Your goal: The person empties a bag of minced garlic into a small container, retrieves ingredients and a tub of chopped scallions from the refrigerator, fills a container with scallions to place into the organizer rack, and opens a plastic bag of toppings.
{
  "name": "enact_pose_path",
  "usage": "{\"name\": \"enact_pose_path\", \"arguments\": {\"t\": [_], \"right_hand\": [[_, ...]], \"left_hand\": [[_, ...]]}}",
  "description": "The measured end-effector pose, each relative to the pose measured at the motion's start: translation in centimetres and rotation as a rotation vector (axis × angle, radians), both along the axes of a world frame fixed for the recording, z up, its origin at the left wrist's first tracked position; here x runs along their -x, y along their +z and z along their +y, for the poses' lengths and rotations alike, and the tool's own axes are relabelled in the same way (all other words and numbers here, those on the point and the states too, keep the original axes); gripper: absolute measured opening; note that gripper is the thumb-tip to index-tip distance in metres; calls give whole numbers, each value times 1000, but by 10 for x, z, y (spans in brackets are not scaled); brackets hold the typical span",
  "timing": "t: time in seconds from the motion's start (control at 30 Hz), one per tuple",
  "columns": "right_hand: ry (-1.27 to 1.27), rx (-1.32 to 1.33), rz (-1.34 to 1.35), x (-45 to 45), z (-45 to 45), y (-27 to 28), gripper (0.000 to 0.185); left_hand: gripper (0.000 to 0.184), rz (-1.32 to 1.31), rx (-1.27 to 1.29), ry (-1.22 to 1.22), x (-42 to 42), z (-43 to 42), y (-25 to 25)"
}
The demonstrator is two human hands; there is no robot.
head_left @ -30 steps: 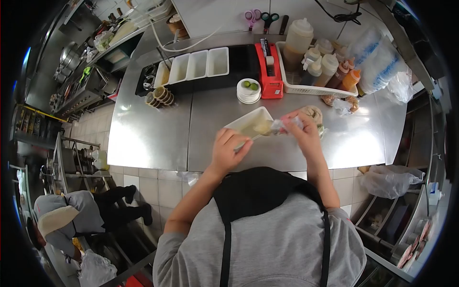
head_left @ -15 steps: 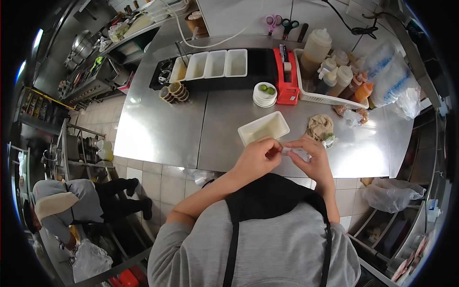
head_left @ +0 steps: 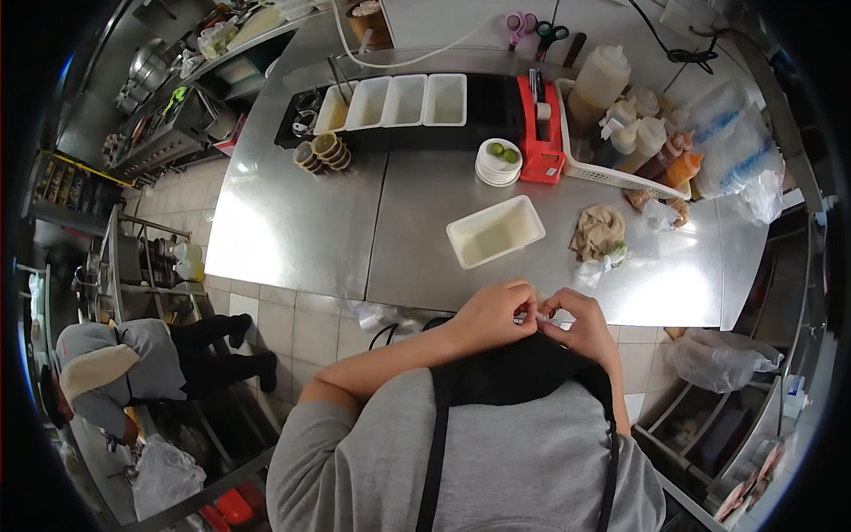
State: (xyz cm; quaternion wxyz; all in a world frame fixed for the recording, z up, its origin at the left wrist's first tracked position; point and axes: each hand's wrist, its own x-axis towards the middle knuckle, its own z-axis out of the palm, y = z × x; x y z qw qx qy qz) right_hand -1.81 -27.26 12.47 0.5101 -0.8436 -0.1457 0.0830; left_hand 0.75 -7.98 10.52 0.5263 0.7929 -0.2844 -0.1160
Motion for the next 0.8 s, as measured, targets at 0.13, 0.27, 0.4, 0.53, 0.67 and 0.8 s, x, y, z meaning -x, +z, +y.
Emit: {"name": "enact_pose_path", "arguments": {"t": [0.13, 0.27, 0.4, 0.53, 0.67, 0.8], "right_hand": [[69, 0, -69, -2, 1, 4, 16], [122, -32, -145, -7, 8, 6, 16], [227, -59, -205, -19, 16, 16, 16], [450, 41, -281, -34, 23, 34, 13], [595, 94, -405, -52, 45, 45, 11], [589, 40, -568, -54, 73, 31, 12]], "left_hand": [[12, 110, 58, 20, -1, 7, 7], [13, 87, 85, 105, 1, 11, 4], [13, 160, 71, 138, -3, 21, 15], [13, 177, 60, 29, -5, 40, 47], [13, 157, -52, 115, 0, 63, 53], [13, -22, 15, 375, 12, 72, 32]]}}
